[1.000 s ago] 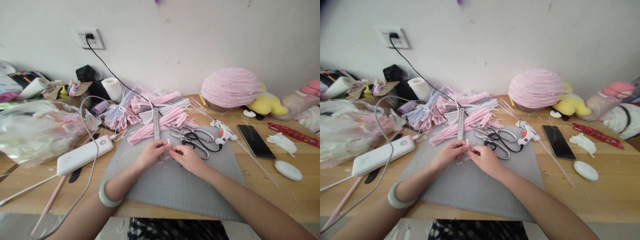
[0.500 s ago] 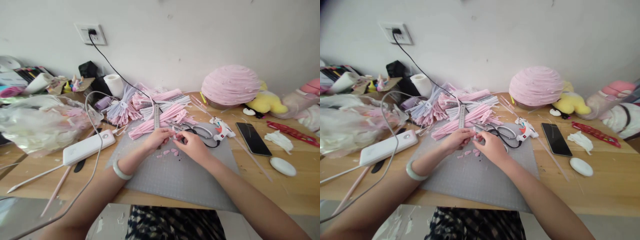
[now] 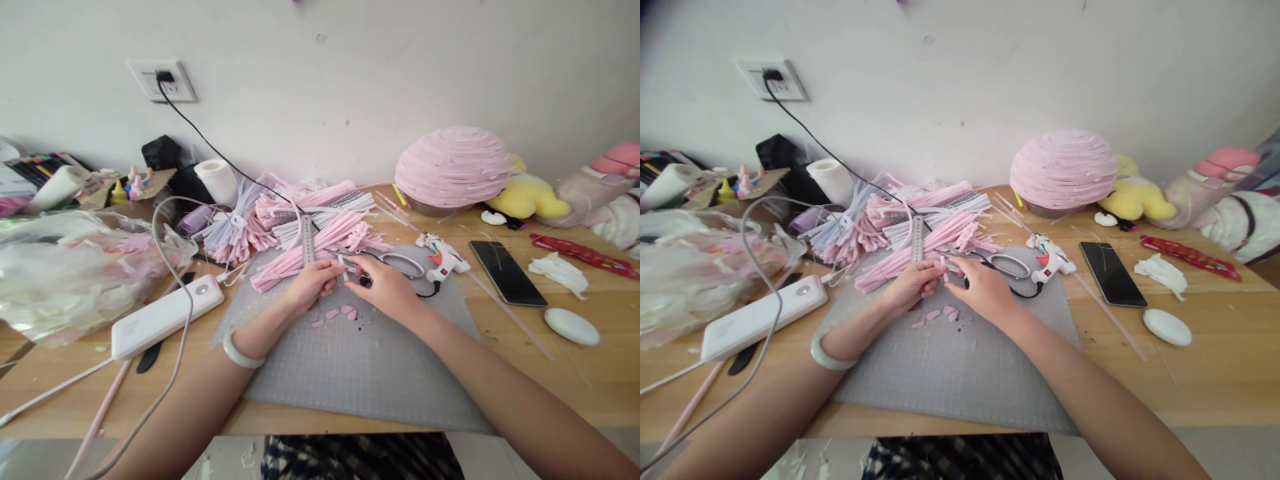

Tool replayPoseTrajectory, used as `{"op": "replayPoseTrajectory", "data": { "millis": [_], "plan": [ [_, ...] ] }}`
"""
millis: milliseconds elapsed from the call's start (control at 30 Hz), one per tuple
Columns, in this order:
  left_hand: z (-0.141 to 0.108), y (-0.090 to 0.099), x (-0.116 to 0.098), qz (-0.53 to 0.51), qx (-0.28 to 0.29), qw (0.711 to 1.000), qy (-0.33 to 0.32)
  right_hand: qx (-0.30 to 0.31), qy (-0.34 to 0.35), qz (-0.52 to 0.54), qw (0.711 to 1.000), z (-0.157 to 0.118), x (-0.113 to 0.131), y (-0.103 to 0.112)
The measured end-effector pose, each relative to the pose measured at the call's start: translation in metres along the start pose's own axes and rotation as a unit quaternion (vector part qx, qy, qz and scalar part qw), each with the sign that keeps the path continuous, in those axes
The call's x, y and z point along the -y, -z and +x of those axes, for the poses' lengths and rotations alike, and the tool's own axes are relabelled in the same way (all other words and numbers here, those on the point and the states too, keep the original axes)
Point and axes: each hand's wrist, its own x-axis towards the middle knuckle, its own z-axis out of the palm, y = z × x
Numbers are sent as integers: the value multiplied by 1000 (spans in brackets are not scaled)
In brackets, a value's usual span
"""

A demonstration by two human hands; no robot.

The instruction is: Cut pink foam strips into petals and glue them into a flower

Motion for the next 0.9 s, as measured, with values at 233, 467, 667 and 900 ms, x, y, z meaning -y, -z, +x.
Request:
{"op": "replayPoseTrajectory", "data": {
  "millis": [233, 467, 667, 900],
  "plan": [
    [9, 2, 0, -11, 25, 1000, -7, 44, 35, -9, 998, 12, -3, 5],
    [21, 8, -7, 25, 43, 999, 5, 109, 27, 16, 994, 25, -11, 7],
    [15, 9, -2, 47, 70, 996, 6, 133, 30, 32, 990, 21, -8, 7],
    [16, 9, 1, 67, 80, 994, 13, 121, 21, 30, 992, 17, -9, 9]
  ]
}}
